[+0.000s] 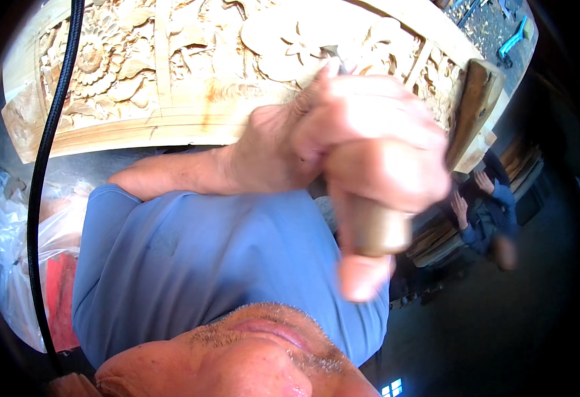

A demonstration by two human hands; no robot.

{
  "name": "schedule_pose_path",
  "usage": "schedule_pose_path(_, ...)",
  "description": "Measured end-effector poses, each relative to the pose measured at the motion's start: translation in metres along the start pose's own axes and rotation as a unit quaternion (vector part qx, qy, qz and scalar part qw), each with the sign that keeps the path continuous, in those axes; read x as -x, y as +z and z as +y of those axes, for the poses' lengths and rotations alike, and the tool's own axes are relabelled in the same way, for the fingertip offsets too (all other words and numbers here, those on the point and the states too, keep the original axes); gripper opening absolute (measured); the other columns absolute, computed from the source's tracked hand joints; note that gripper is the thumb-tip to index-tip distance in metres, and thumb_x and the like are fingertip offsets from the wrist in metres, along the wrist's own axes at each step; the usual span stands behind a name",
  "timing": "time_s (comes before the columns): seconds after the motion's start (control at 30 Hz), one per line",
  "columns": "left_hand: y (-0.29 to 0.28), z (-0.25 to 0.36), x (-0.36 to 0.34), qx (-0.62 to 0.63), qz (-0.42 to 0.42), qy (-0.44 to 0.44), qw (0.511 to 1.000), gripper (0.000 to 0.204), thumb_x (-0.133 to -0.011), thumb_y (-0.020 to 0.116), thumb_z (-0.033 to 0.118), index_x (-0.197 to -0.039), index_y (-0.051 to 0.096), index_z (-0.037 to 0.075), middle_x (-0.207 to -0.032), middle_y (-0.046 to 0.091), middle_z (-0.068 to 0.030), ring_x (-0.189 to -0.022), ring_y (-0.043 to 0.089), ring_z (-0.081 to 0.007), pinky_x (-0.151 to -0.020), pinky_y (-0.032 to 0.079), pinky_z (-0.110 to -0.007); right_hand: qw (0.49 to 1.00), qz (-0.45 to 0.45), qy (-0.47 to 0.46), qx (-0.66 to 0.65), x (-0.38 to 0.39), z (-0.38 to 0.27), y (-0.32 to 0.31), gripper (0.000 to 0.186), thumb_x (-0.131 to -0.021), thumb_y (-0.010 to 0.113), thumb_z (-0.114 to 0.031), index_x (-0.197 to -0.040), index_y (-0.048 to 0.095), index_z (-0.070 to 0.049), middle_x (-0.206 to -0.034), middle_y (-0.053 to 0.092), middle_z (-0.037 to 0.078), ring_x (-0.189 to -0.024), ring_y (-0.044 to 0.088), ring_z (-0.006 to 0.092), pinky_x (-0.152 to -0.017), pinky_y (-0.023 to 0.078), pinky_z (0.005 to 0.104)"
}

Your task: The person carves decorative floral and animal patterns into a wooden board using a chisel and a wooden mallet. They remove small shavings from the surface of the panel to refine the details of the design.

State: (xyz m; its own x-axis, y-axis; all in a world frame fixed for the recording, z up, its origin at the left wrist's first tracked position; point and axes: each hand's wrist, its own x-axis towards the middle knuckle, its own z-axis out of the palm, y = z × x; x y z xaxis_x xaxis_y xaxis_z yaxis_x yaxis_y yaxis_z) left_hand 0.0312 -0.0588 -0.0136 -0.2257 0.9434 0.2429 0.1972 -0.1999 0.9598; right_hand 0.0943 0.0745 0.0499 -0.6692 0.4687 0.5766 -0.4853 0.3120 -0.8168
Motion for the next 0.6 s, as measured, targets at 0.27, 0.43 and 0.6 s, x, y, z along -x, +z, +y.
schedule_pose_path(0.27, 0.004, 0.005, -0.006, -0.022, 0.010, 0.059, 0.998, 0.092, -0.088, 0.075, 0.025, -0.158, 0.026, -0.010, -0.138, 0.059, -0.0315, -0.094, 0.074, -0.0391, -0.073, 0.062, -0.041, 0.997, -0.010, 0.007, 0.082, -0.002, -0.018, -0.004, 0.088, -0.084, 0.044, -0.093, -0.075, 0.045, -0.006, -0.065, 0.056, 0.011, -0.049, 0.050, 0.0169, -0.047, 0.039, 0.0283)
schedule_pose_path(0.43, 0.005, 0.014, -0.005, -0.042, -0.025, 0.041, 0.998, 0.096, -0.089, 0.078, 0.035, -0.159, 0.026, -0.007, -0.133, 0.064, -0.0278, -0.096, 0.074, -0.0355, -0.078, 0.061, -0.040, 0.993, 0.114, 0.035, -0.005, -0.003, -0.058, -0.012, 0.083, -0.082, 0.046, -0.094, -0.083, 0.042, -0.011, -0.073, 0.057, 0.010, -0.048, 0.046, 0.0130, -0.047, 0.033, 0.0254)
schedule_pose_path(0.6, 0.005, 0.015, -0.001, -0.037, -0.053, 0.027, 0.998, 0.099, -0.088, 0.081, 0.031, -0.160, 0.024, -0.007, -0.133, 0.066, -0.0251, -0.101, 0.075, -0.0337, -0.083, 0.062, -0.040, 0.990, 0.139, 0.008, -0.020, 0.006, -0.044, -0.029, 0.077, -0.095, 0.043, -0.080, -0.111, 0.053, -0.005, -0.080, 0.065, 0.016, -0.043, 0.046, 0.0126, -0.045, 0.034, 0.0250)
